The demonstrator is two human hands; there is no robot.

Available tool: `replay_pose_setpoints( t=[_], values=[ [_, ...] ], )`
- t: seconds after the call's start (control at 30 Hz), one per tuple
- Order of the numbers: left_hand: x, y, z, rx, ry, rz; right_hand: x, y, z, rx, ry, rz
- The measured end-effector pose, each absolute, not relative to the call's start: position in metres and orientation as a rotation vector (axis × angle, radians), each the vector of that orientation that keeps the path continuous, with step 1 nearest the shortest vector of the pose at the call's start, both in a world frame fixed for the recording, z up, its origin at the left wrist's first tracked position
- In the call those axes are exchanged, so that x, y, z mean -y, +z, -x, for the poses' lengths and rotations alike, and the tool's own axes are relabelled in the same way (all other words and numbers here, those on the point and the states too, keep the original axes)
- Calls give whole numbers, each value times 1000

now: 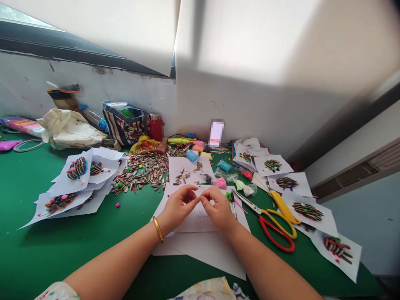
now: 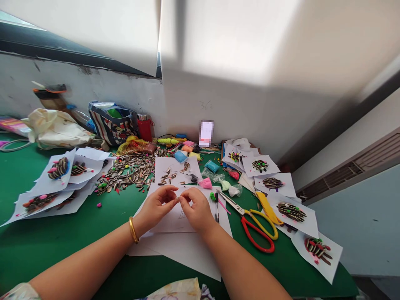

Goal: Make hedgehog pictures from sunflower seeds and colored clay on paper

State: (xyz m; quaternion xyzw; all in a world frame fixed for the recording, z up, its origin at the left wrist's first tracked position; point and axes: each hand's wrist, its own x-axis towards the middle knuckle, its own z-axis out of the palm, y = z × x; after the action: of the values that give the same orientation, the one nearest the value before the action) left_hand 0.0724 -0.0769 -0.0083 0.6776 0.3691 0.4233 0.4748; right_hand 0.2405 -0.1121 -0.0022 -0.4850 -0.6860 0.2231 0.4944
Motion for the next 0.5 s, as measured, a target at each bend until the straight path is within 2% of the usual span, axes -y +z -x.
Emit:
replay_pose_setpoints(
  t=[0.5],
  values=[
    [80, 0, -73, -888, 991, -1668, 112, -2, -241, 1628, 579, 1166]
  ],
)
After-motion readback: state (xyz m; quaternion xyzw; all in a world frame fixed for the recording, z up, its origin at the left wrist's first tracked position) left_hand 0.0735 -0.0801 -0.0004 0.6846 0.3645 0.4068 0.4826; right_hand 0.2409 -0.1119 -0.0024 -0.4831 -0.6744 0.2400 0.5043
